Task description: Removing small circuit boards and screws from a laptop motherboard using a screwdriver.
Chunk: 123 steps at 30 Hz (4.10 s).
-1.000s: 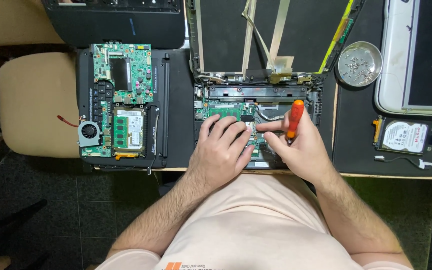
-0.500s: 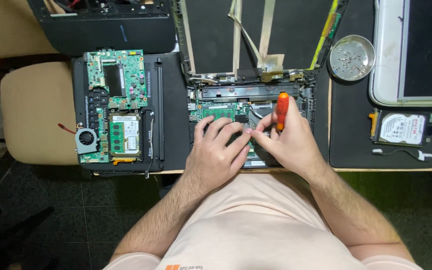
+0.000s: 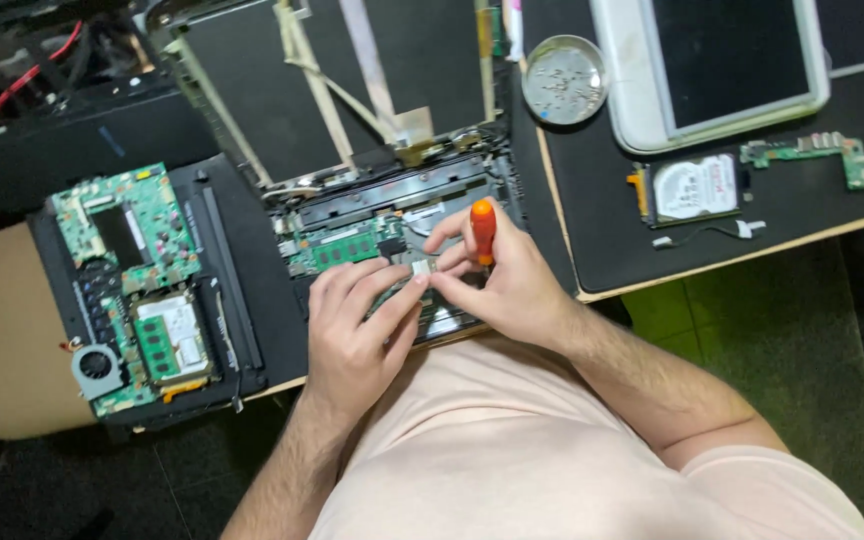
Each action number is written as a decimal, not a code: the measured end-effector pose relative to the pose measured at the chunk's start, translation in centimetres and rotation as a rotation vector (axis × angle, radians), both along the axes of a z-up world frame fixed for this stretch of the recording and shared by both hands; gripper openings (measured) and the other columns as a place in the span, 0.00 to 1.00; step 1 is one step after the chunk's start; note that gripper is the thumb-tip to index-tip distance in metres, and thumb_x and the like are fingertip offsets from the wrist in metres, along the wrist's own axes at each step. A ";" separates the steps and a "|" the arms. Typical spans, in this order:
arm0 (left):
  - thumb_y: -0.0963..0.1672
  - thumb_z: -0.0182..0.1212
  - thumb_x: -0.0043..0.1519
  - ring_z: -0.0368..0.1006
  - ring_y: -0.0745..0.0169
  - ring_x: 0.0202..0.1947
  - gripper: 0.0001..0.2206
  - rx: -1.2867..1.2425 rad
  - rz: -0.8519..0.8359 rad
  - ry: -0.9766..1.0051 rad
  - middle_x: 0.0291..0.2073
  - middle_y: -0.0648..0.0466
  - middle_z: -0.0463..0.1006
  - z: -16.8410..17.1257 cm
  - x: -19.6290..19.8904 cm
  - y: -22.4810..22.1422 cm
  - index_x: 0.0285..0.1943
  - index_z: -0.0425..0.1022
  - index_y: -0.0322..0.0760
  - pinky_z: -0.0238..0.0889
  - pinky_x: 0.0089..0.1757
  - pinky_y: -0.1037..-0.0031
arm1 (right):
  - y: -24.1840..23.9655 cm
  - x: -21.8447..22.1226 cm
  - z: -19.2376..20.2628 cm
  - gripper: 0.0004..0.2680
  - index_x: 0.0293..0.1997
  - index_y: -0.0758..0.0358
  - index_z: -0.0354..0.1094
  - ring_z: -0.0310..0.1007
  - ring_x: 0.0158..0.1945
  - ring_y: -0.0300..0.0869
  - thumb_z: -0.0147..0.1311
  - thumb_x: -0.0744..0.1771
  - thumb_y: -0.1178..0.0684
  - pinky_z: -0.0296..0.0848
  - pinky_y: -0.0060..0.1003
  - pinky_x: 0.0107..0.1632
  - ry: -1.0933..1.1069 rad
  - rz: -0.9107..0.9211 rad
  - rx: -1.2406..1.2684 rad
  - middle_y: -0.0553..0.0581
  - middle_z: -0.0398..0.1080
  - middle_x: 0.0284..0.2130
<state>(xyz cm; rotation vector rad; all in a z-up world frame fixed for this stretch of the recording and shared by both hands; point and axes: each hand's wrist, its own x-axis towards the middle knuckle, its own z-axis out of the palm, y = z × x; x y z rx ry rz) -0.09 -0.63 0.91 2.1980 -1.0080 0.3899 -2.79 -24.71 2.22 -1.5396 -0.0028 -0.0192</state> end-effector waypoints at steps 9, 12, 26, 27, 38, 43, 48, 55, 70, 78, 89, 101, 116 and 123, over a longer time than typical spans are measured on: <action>0.34 0.74 0.68 0.92 0.44 0.45 0.11 -0.205 -0.127 0.480 0.42 0.55 0.91 2.3 -0.4 -5.1 0.50 0.92 0.44 0.85 0.49 0.54 | -3.4 -3.9 0.5 0.16 0.41 0.54 0.59 0.92 0.37 0.41 0.73 0.71 0.62 0.88 0.31 0.43 -0.164 -0.136 -0.251 0.54 0.89 0.42; 0.35 0.73 0.69 0.91 0.44 0.45 0.09 -0.164 -0.209 0.575 0.41 0.55 0.89 2.8 -0.2 -6.9 0.48 0.84 0.43 0.84 0.48 0.54 | -5.3 -4.6 2.9 0.15 0.40 0.58 0.60 0.94 0.40 0.43 0.71 0.72 0.63 0.90 0.32 0.45 -0.163 -0.144 -0.258 0.60 0.91 0.47; 0.40 0.74 0.75 0.87 0.53 0.46 0.06 -0.081 -0.248 0.460 0.46 0.50 0.90 2.6 0.1 -8.1 0.55 0.81 0.35 0.80 0.52 0.62 | -19.2 -9.2 1.0 0.17 0.56 0.68 0.56 0.91 0.50 0.53 0.70 0.75 0.73 0.86 0.45 0.59 -0.027 -0.667 -0.722 0.69 0.85 0.53; 0.40 0.72 0.75 0.87 0.51 0.46 0.04 -0.076 -0.282 0.390 0.46 0.50 0.90 2.7 0.2 -7.9 0.54 0.81 0.35 0.78 0.52 0.60 | -19.6 -9.3 0.9 0.16 0.59 0.72 0.59 0.91 0.49 0.51 0.71 0.76 0.72 0.85 0.46 0.60 -0.009 -0.671 -0.804 0.66 0.85 0.53; 0.37 0.74 0.73 0.86 0.53 0.38 0.03 -0.067 -0.208 0.276 0.38 0.50 0.90 2.4 0.3 -4.2 0.47 0.85 0.35 0.75 0.45 0.62 | -21.7 -10.0 -1.9 0.15 0.60 0.68 0.67 0.83 0.49 0.49 0.77 0.76 0.63 0.79 0.52 0.59 0.119 -0.647 -1.073 0.53 0.85 0.51; 0.36 0.75 0.73 0.86 0.52 0.38 0.03 -0.084 -0.180 0.273 0.39 0.49 0.90 1.9 0.2 -3.6 0.48 0.85 0.34 0.75 0.45 0.62 | -22.8 -9.8 -2.2 0.10 0.63 0.70 0.77 0.80 0.55 0.55 0.77 0.78 0.65 0.77 0.50 0.52 0.017 -0.529 -1.151 0.64 0.82 0.56; 0.37 0.74 0.74 0.85 0.54 0.37 0.04 -0.062 -0.212 0.256 0.39 0.52 0.90 2.1 0.3 -3.9 0.49 0.84 0.36 0.73 0.45 0.61 | -23.2 -9.3 -1.9 0.08 0.59 0.69 0.75 0.77 0.55 0.58 0.74 0.79 0.64 0.78 0.56 0.58 0.055 -0.409 -1.141 0.57 0.85 0.54; 0.37 0.74 0.73 0.84 0.53 0.37 0.04 -0.065 -0.235 0.258 0.39 0.51 0.90 1.9 0.5 -3.9 0.49 0.84 0.36 0.73 0.44 0.61 | -23.8 -9.5 -1.8 0.05 0.60 0.63 0.78 0.76 0.51 0.56 0.66 0.78 0.66 0.73 0.54 0.63 0.076 -0.331 -1.118 0.58 0.82 0.52; 0.36 0.75 0.73 0.83 0.54 0.34 0.05 -0.130 -0.211 0.227 0.37 0.50 0.90 2.0 0.4 -3.2 0.49 0.84 0.34 0.72 0.42 0.62 | -22.8 -10.7 0.5 0.07 0.53 0.68 0.67 0.78 0.47 0.48 0.62 0.80 0.69 0.75 0.49 0.54 0.028 -0.434 -1.022 0.57 0.86 0.54; 0.38 0.70 0.77 0.69 0.57 0.27 0.08 -0.152 0.152 0.205 0.28 0.56 0.80 1.1 -0.4 1.0 0.42 0.84 0.38 0.61 0.40 0.60 | -16.9 -10.1 -2.8 0.17 0.48 0.60 0.59 0.75 0.53 0.55 0.44 0.83 0.38 0.71 0.43 0.64 -0.061 -0.433 -0.199 0.75 0.74 0.48; 0.36 0.63 0.77 0.71 0.48 0.39 0.07 -0.282 0.352 0.224 0.36 0.48 0.79 -0.3 -0.9 5.7 0.44 0.77 0.33 0.65 0.44 0.59 | -5.1 -2.7 -3.3 0.09 0.56 0.62 0.65 0.80 0.37 0.47 0.52 0.82 0.47 0.85 0.36 0.48 0.044 -0.030 0.019 0.68 0.76 0.47; 0.36 0.69 0.72 0.77 0.45 0.55 0.07 -0.239 0.428 0.237 0.51 0.45 0.79 -2.0 1.6 5.3 0.56 0.77 0.33 0.72 0.54 0.59 | -1.9 0.0 -1.0 0.07 0.64 0.68 0.62 0.83 0.56 0.52 0.56 0.81 0.69 0.95 0.46 0.61 -0.001 -0.082 -0.113 0.71 0.76 0.54; 0.35 0.73 0.70 0.76 0.51 0.39 0.15 -0.341 0.454 0.353 0.53 0.52 0.74 -2.7 4.1 4.9 0.57 0.73 0.42 0.75 0.44 0.57 | 1.9 4.9 -0.7 0.14 0.63 0.71 0.66 0.91 0.57 0.65 0.72 0.76 0.68 0.88 0.59 0.62 -0.224 0.079 -0.491 0.72 0.87 0.53; 0.35 0.72 0.70 0.75 0.52 0.38 0.14 -0.332 0.448 0.364 0.52 0.53 0.72 -2.6 4.2 4.8 0.56 0.73 0.42 0.75 0.43 0.57 | 2.0 4.8 -0.9 0.15 0.63 0.66 0.67 0.90 0.57 0.65 0.73 0.75 0.68 0.86 0.60 0.63 -0.210 0.105 -0.553 0.69 0.87 0.55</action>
